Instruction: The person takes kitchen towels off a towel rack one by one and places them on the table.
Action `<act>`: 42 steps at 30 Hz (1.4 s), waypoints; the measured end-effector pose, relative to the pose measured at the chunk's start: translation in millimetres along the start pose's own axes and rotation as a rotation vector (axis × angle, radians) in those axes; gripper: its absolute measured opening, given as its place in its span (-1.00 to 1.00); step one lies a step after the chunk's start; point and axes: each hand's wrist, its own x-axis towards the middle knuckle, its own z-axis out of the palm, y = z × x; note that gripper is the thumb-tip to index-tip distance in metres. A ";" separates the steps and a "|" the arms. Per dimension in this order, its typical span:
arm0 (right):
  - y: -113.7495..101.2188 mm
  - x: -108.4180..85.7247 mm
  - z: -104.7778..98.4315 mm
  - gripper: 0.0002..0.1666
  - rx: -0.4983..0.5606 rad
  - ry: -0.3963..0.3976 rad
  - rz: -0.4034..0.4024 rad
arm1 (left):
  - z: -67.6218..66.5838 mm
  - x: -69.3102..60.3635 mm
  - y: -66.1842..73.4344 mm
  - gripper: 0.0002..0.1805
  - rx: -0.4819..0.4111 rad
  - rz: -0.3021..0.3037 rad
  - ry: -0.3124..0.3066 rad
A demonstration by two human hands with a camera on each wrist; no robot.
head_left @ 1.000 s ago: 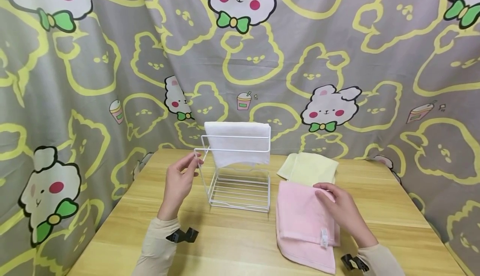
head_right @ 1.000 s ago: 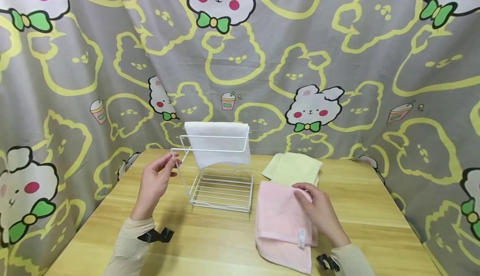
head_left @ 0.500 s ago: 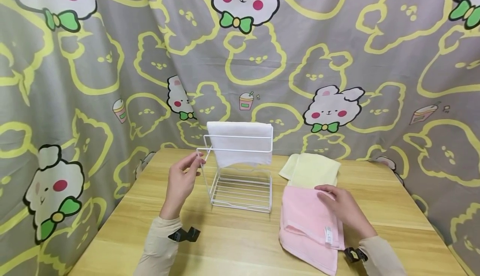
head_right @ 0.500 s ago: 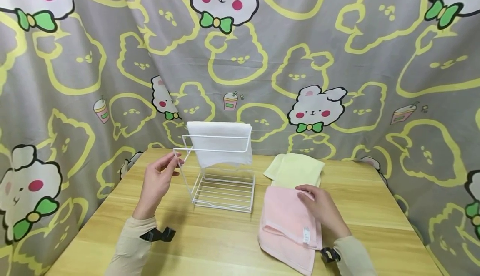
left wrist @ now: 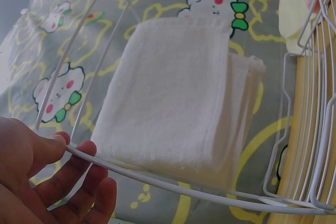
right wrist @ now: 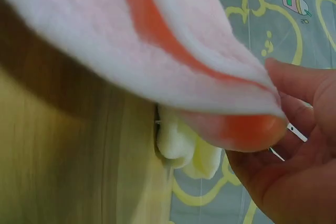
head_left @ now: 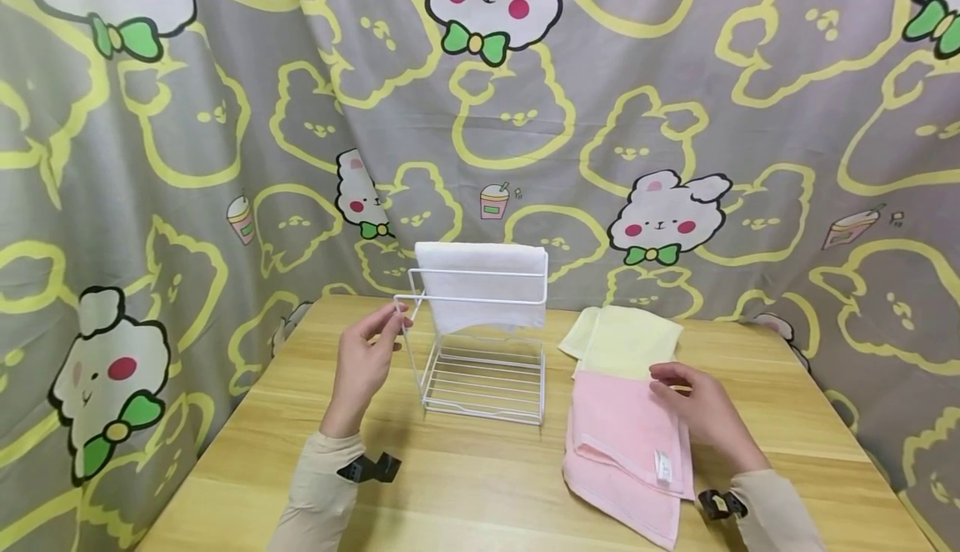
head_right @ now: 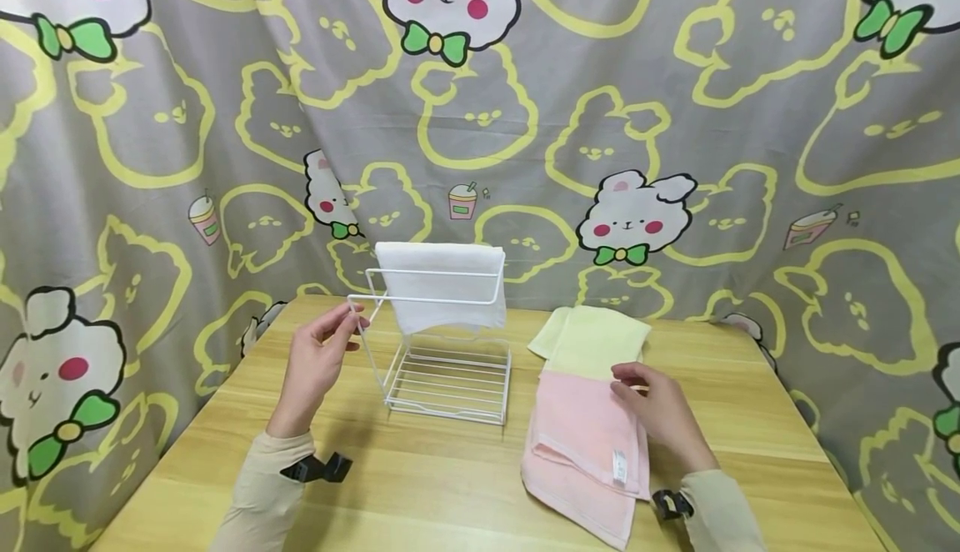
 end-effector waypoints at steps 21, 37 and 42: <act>-8.7 -0.1 -3.8 -0.46 0.023 0.036 0.003 | 1.2 -0.3 1.3 -0.72 0.019 -0.001 -0.002; -82.6 26.8 -31.1 -0.52 0.015 0.163 -0.198 | 2.2 1.1 3.3 -0.74 0.016 0.001 0.008; -114.3 40.8 -41.1 -0.49 0.006 0.131 -0.237 | 1.5 0.0 1.9 -0.73 0.012 0.004 0.004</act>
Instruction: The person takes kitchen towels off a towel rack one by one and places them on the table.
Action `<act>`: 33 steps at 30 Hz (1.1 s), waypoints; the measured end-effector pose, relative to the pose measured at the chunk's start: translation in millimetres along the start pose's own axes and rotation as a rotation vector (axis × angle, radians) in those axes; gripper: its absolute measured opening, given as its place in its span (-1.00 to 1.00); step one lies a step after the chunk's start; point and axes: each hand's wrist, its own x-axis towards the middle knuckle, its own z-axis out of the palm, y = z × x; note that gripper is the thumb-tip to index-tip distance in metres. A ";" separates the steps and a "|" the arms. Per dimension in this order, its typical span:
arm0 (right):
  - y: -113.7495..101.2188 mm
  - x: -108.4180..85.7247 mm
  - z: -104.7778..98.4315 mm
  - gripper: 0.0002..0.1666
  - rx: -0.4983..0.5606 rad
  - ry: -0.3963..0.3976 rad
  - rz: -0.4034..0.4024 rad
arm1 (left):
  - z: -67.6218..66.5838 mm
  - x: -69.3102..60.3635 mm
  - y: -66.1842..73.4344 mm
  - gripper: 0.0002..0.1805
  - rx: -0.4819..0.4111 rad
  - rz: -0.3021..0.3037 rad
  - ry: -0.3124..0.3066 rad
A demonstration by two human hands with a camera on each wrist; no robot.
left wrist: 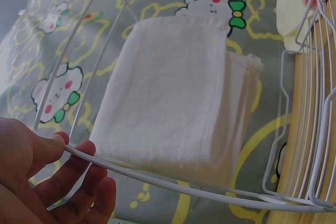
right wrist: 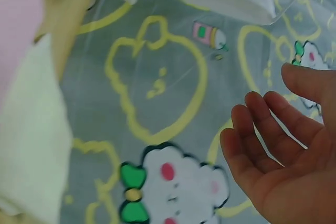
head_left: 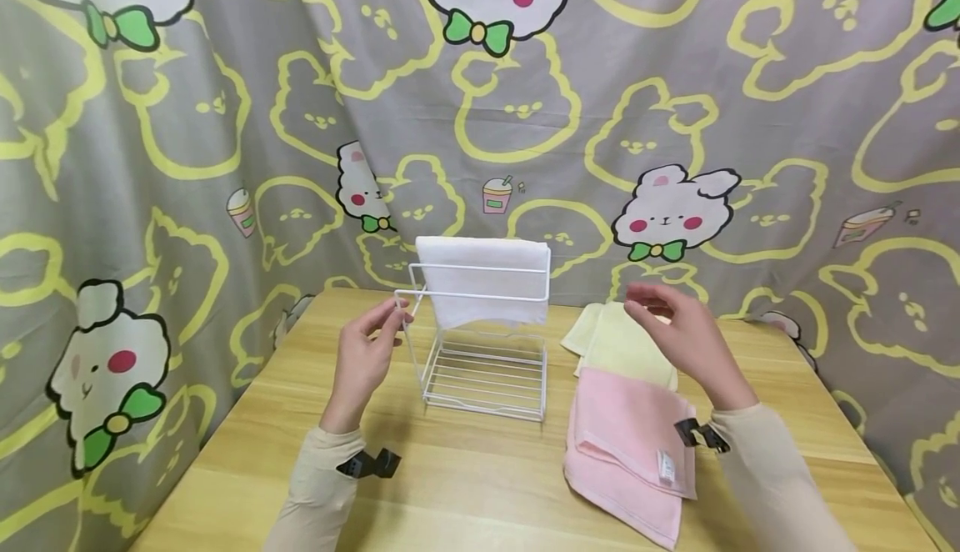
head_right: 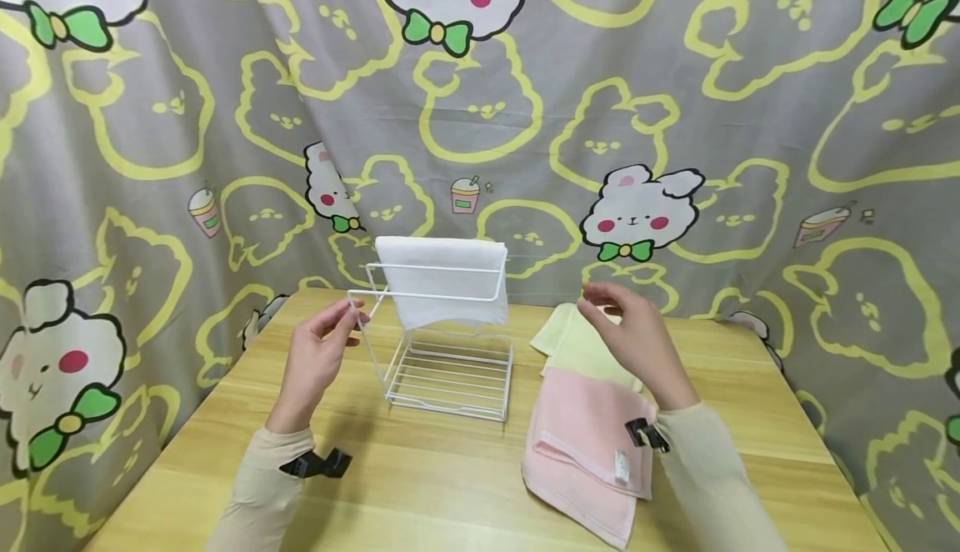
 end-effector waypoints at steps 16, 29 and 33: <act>-52.5 56.2 10.5 -0.52 0.064 -0.036 -0.080 | 0.3 -0.4 -1.2 -0.71 -0.009 -0.006 -0.003; -84.7 87.6 30.3 -0.57 0.092 -0.084 -0.168 | -0.3 0.3 0.0 -0.72 0.008 0.003 -0.003; -95.1 95.0 36.9 -0.54 0.067 -0.116 -0.185 | 0.4 0.5 0.1 -0.72 0.001 0.001 0.000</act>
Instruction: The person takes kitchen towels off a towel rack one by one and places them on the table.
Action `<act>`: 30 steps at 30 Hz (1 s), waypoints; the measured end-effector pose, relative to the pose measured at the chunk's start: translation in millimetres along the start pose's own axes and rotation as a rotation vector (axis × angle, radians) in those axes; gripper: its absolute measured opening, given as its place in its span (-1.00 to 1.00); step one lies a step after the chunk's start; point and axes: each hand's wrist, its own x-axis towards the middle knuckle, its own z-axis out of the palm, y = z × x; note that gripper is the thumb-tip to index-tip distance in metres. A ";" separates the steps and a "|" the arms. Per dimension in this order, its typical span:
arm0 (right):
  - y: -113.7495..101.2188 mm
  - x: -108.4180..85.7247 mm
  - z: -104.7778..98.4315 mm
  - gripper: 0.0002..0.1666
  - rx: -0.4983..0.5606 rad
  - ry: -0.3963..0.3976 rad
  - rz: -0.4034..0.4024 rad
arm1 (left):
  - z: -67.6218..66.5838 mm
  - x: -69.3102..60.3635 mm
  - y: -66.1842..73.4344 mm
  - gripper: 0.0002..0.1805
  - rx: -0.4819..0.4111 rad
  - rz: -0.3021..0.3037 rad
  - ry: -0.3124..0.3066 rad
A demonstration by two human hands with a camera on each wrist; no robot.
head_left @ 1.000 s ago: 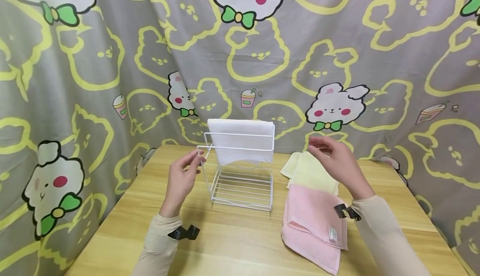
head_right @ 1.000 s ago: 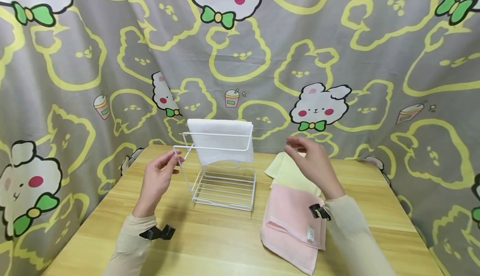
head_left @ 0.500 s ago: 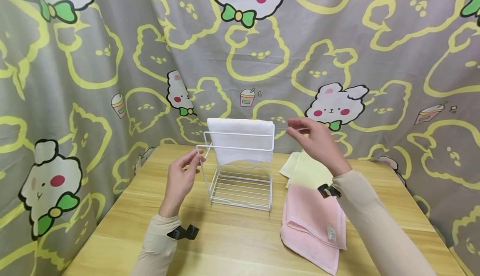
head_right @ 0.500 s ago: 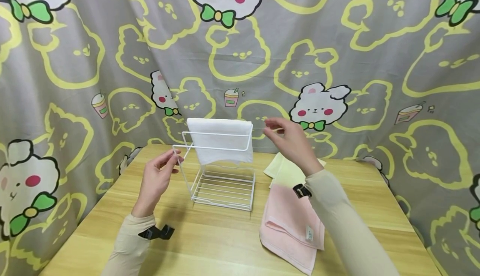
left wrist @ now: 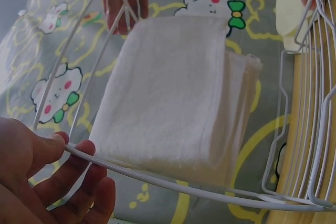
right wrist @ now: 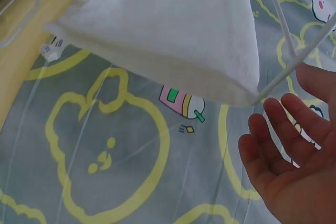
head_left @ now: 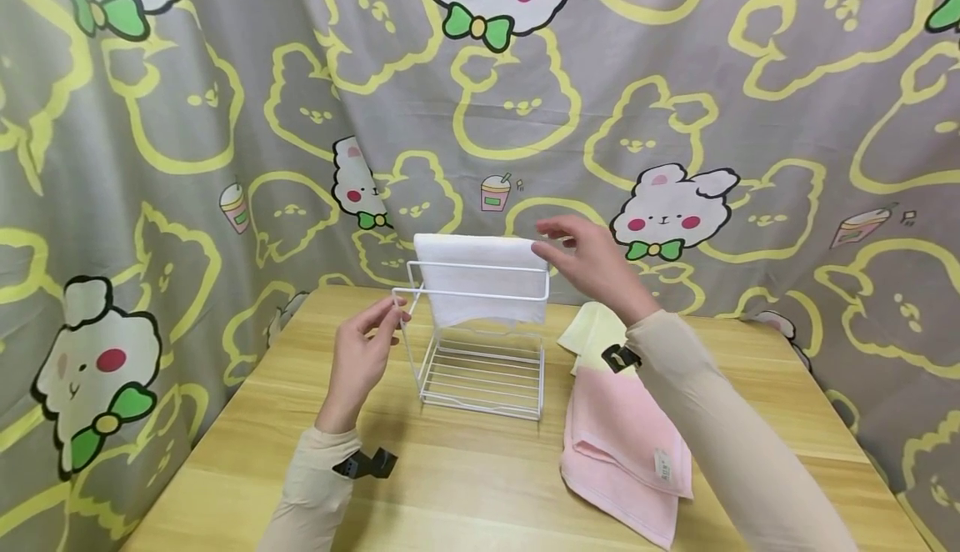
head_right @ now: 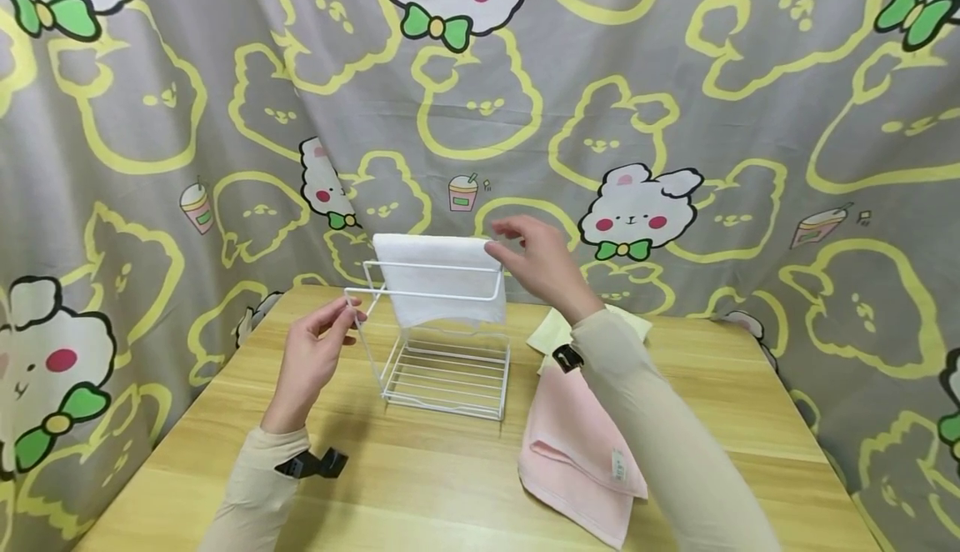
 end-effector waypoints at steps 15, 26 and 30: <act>-11.1 27.8 23.0 -0.53 -0.052 -0.111 0.024 | -0.8 0.8 0.9 -0.72 0.001 -0.015 -0.006; -13.8 35.0 26.1 -0.55 -0.053 -0.178 0.062 | 0.0 -0.9 1.5 -0.73 -0.004 -0.018 -0.004; -14.8 35.5 26.4 -0.53 -0.070 -0.200 0.074 | 0.8 -0.5 1.2 -0.73 0.002 -0.007 -0.001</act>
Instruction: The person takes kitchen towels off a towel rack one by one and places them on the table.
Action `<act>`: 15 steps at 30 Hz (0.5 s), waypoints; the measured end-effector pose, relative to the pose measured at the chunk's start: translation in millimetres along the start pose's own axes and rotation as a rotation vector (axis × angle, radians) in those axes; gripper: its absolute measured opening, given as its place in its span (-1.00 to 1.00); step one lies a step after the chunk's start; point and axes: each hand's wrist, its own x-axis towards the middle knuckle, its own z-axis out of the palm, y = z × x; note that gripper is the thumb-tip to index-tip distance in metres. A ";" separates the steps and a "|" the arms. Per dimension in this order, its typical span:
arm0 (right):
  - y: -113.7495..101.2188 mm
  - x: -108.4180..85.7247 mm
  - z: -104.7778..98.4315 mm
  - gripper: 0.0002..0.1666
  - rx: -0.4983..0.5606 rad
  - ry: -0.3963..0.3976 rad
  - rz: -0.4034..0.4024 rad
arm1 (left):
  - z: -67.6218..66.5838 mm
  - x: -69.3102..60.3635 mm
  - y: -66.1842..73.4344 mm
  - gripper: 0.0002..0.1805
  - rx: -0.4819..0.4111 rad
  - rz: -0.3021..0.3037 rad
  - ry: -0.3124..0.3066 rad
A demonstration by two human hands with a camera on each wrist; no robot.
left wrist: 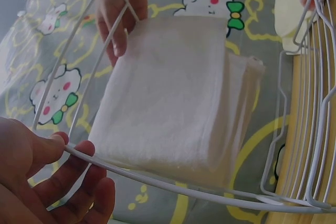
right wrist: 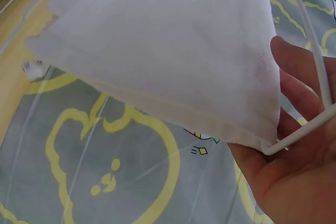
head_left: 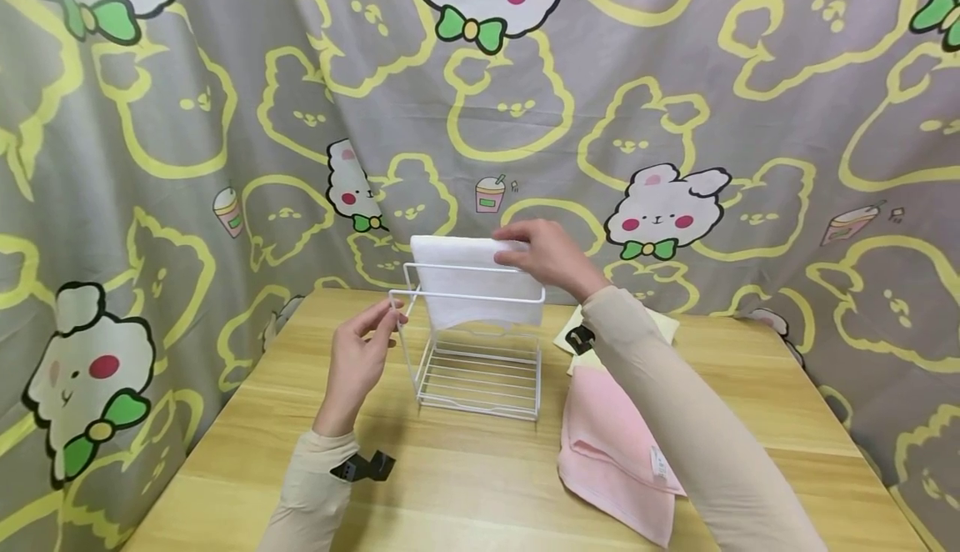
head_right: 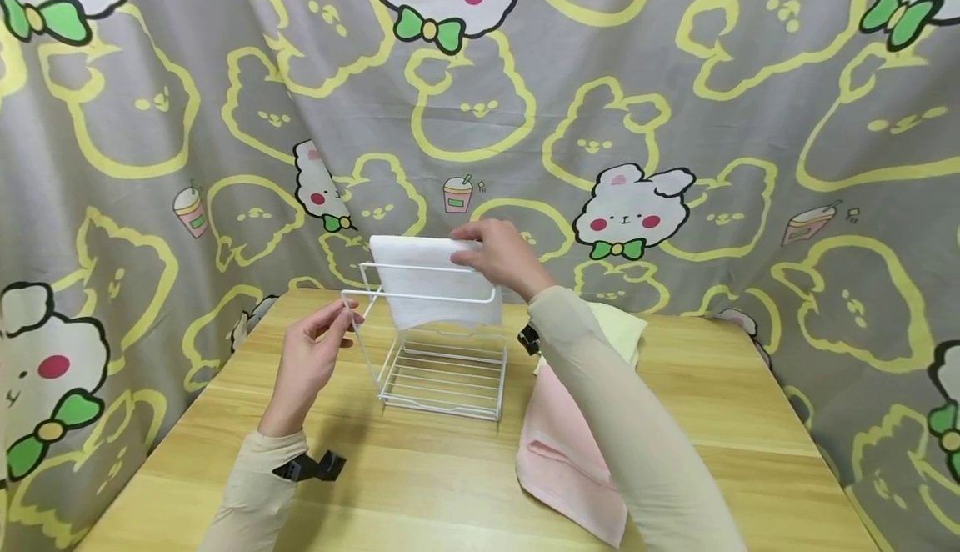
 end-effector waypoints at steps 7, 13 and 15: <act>-0.3 1.9 0.9 -0.56 -0.020 -0.008 0.029 | 0.0 1.3 -1.0 -0.73 0.001 0.000 -0.005; -0.8 1.9 3.5 -0.69 -0.022 0.040 0.025 | -0.3 0.8 -1.8 -0.73 0.018 -0.004 -0.001; -0.4 1.1 4.2 -0.72 -0.016 0.067 0.020 | 0.3 0.5 -1.4 -0.73 0.013 -0.001 0.001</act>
